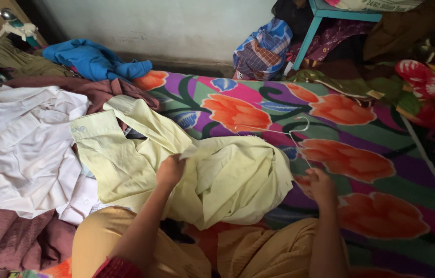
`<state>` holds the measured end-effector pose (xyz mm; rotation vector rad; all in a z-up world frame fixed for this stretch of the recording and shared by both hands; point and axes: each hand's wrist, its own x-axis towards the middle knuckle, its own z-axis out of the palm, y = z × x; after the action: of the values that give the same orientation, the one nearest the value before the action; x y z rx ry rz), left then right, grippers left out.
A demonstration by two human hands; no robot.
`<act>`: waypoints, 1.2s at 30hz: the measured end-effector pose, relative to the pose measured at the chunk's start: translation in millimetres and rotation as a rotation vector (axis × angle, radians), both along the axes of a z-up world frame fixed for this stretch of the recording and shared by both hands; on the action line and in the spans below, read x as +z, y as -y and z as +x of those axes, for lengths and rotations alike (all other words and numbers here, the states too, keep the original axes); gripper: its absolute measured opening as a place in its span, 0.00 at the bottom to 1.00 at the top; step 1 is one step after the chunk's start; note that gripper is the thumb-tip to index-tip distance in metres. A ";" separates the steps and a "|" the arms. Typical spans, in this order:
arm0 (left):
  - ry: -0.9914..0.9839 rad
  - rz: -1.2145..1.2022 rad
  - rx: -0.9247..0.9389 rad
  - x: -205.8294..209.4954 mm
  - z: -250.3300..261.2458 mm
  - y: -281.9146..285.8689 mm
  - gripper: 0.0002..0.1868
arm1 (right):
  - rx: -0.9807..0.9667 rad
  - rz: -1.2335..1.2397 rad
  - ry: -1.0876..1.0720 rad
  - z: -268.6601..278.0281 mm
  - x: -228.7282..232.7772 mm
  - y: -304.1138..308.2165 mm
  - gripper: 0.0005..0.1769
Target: The person buttons a light blue shirt laid on a bed, then places it on a hanger and hangs it on a wall-mounted rack. The person also briefly handles a yellow garment at the end.
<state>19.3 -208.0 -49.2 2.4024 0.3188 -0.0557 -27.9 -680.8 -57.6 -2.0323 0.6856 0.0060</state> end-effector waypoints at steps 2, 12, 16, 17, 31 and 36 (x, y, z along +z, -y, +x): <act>0.148 -0.070 0.045 -2.1 0.4 -7.8 0.18 | -0.015 0.048 -0.020 -4.6 4.6 10.7 0.17; 0.844 -1.068 0.526 -25.8 22.7 -59.0 0.07 | -0.231 0.236 0.508 -4.5 5.1 7.9 0.15; 0.637 -1.130 0.697 -10.1 19.5 -72.2 0.10 | -0.490 0.612 0.699 -8.2 11.0 28.7 0.11; 0.466 -1.140 0.768 -6.6 21.3 -71.2 0.11 | -0.499 0.668 0.719 -10.1 10.6 33.2 0.10; -0.131 0.431 0.217 36.6 0.5 -85.6 0.34 | 0.056 0.687 0.426 3.4 12.2 -4.1 0.20; 0.211 0.562 -0.087 -13.3 24.9 -67.4 0.23 | 0.248 0.837 0.256 4.1 25.1 -20.0 0.23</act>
<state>44.3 -140.6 -62.5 2.9440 0.1403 0.2818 -23.8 -660.8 -32.4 -1.2620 0.1978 0.1499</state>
